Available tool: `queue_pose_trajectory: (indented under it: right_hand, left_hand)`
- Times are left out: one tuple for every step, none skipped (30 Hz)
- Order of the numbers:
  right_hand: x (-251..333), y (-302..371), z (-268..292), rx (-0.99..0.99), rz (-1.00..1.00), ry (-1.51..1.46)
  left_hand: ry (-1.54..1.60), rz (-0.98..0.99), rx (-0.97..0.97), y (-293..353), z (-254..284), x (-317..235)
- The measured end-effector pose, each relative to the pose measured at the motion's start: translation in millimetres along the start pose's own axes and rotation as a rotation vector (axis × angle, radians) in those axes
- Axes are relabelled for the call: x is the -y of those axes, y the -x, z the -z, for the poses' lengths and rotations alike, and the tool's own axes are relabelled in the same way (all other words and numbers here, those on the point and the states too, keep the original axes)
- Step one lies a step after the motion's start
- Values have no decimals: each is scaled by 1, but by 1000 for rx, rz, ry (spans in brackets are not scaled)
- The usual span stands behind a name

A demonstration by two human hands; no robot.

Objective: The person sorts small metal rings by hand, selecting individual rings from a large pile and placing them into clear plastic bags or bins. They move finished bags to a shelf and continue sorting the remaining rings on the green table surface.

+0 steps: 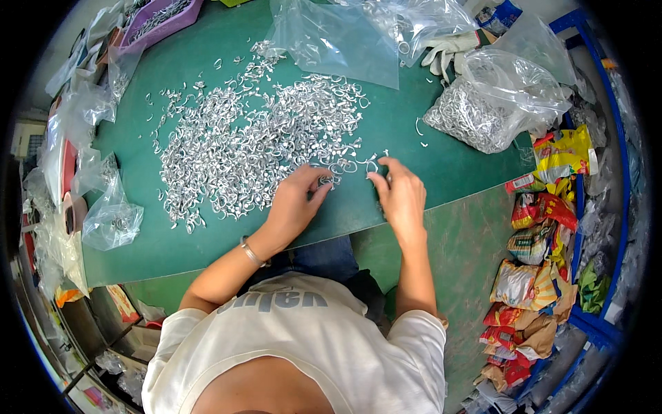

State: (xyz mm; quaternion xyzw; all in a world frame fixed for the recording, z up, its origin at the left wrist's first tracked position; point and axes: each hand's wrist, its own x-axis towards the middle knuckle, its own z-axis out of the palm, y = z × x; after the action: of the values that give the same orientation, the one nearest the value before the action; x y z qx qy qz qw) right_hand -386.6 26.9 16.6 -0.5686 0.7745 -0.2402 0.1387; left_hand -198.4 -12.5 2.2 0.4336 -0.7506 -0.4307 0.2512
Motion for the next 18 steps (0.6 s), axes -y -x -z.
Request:
queue_pose_trajectory:
  right_hand:
    - [3,2,-4,-8,6,41]
    - [3,1,-8,-14,18,77]
    - [0,1,-11,-40,36,67]
    - [-3,0,-13,-66,54,58]
    - [-6,-1,-13,-92,73,48]
    - [-7,-2,-12,-92,68,14]
    - [-8,-3,-11,-92,63,-20]
    - [-9,-4,-10,-91,59,-54]
    - [-10,-6,-8,-107,19,-156]
    - [-12,-8,-7,-121,-23,-259]
    - [-14,-10,-5,-134,-65,-363]
    - [-26,-12,-11,-75,-162,-596]
    - [-28,-14,-7,21,-286,-997]
    - [-29,-16,-3,123,-409,-1396]
    - [-31,-17,-2,171,-434,-1571]
    - [-32,-18,0,221,-456,-1746]
    - [-34,-19,1,272,-478,-1921]
    - [-36,-18,1,340,-458,-1971]
  left_hand:
    - [-130,-135,-68,-7,-8,1]
    - [-265,-267,-141,-13,-15,-1]
    - [-254,-234,-88,-18,-19,-3]
    - [-285,-239,-73,-23,-23,-5]
    - [-316,-244,-58,-28,-27,-4]
    - [-347,-248,-44,-32,-29,-3]
    - [-361,-260,-43,-34,-31,1]
    - [-376,-272,-44,-35,-33,4]
    - [-390,-283,-45,-37,-34,8]
    - [-358,-282,-78,-38,-34,9]
    - [-327,-281,-111,-40,-33,10]
    - [-295,-279,-145,-40,-32,11]
    - [-158,-212,-147,-40,-29,9]
    - [-21,-144,-148,-40,-26,6]
    - [115,-76,-150,-40,-21,4]
    - [430,89,-106,-42,-17,4]
    - [744,256,-60,-45,-11,6]
    - [1057,425,-10,-46,-4,6]
